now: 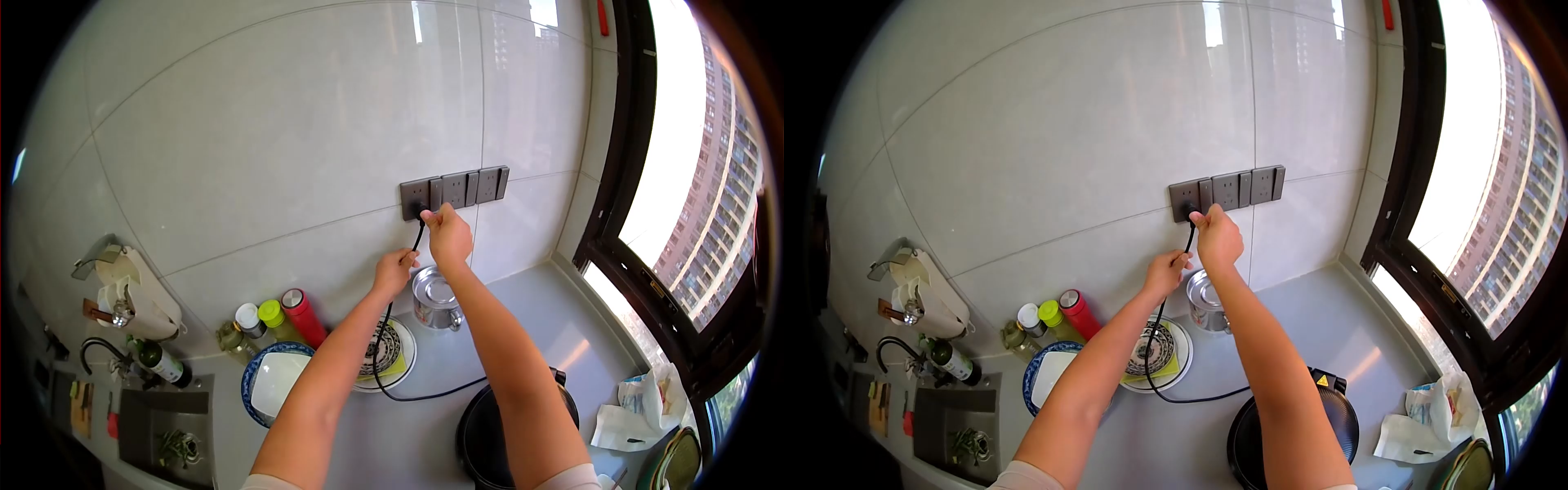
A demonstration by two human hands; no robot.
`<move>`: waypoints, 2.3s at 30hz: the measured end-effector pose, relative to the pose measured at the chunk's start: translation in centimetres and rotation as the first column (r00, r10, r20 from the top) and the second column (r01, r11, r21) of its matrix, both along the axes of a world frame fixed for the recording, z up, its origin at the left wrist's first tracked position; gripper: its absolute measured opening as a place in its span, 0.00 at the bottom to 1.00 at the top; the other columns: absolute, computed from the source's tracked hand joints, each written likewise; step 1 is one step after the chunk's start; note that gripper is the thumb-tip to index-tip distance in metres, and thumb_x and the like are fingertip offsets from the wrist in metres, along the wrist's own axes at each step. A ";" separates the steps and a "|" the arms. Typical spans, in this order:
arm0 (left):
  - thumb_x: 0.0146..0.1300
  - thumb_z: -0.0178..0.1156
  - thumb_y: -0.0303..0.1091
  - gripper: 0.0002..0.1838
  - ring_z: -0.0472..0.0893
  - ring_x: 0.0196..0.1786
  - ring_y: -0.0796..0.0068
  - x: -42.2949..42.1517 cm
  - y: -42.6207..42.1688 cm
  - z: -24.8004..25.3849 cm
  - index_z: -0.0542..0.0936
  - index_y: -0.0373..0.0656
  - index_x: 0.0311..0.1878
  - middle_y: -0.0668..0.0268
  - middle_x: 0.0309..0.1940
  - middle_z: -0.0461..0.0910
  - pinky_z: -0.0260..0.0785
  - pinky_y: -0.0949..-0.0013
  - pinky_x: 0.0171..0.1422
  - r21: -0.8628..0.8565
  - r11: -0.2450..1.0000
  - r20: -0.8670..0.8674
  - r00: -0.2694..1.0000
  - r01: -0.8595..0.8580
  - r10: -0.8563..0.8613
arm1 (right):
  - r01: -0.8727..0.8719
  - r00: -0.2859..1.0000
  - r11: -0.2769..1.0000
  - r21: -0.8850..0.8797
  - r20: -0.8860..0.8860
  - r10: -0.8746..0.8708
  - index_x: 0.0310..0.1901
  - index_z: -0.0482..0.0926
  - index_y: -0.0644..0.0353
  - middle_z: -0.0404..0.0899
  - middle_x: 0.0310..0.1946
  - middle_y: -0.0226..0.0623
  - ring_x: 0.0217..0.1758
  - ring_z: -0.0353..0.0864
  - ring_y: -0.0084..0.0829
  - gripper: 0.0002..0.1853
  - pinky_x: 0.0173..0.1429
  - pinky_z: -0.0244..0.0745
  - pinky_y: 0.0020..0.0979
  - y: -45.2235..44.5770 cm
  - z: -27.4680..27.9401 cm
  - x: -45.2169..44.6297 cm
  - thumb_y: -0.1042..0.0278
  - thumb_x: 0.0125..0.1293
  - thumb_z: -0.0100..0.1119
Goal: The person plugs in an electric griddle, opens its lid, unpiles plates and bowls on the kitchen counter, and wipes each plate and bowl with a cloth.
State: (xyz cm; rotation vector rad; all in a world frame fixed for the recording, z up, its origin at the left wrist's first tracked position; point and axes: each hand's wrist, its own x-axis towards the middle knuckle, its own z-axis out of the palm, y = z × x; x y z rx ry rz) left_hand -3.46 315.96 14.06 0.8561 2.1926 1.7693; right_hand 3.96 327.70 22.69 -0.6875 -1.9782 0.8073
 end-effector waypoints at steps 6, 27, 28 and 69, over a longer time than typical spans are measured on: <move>0.78 0.57 0.39 0.15 0.75 0.25 0.80 -0.2 0.9 -0.3 0.86 0.42 0.54 0.67 0.32 0.86 0.69 0.70 0.31 -0.076 0.995 -0.216 0.975 -0.062 0.045 | -0.135 0.987 0.990 -0.040 0.086 0.138 0.27 0.75 0.56 0.82 0.23 0.40 0.29 0.81 0.47 0.27 0.33 0.73 0.47 2.1 1.8 0.6 0.38 0.62 0.73; 0.74 0.54 0.30 0.16 0.85 0.56 0.50 6.1 -7.0 3.1 0.82 0.44 0.61 0.52 0.53 0.86 0.77 0.58 0.61 -0.114 0.985 -0.445 0.893 -0.128 0.064 | -0.081 0.960 0.985 -0.150 0.255 0.118 0.33 0.80 0.55 0.87 0.31 0.42 0.37 0.86 0.49 0.26 0.41 0.78 0.46 -1.3 2.0 6.3 0.36 0.60 0.73; 0.74 0.54 0.29 0.17 0.85 0.57 0.51 6.8 -7.2 3.2 0.82 0.44 0.62 0.52 0.54 0.86 0.77 0.59 0.62 -0.094 0.991 -0.443 0.895 -0.098 0.047 | -0.080 0.962 0.986 -0.149 0.247 0.115 0.33 0.80 0.55 0.86 0.30 0.42 0.37 0.86 0.49 0.26 0.41 0.78 0.46 -1.5 1.7 7.4 0.37 0.60 0.72; 0.75 0.53 0.27 0.21 0.84 0.60 0.61 39.5 -17.9 -6.9 0.79 0.48 0.68 0.59 0.61 0.85 0.74 0.64 0.65 -0.291 0.890 0.123 0.936 0.352 -0.330 | -0.066 0.777 0.905 0.420 0.591 -0.218 0.42 0.87 0.46 0.87 0.40 0.20 0.52 0.79 0.29 0.09 0.54 0.73 0.34 -17.3 -13.0 54.0 0.66 0.59 0.70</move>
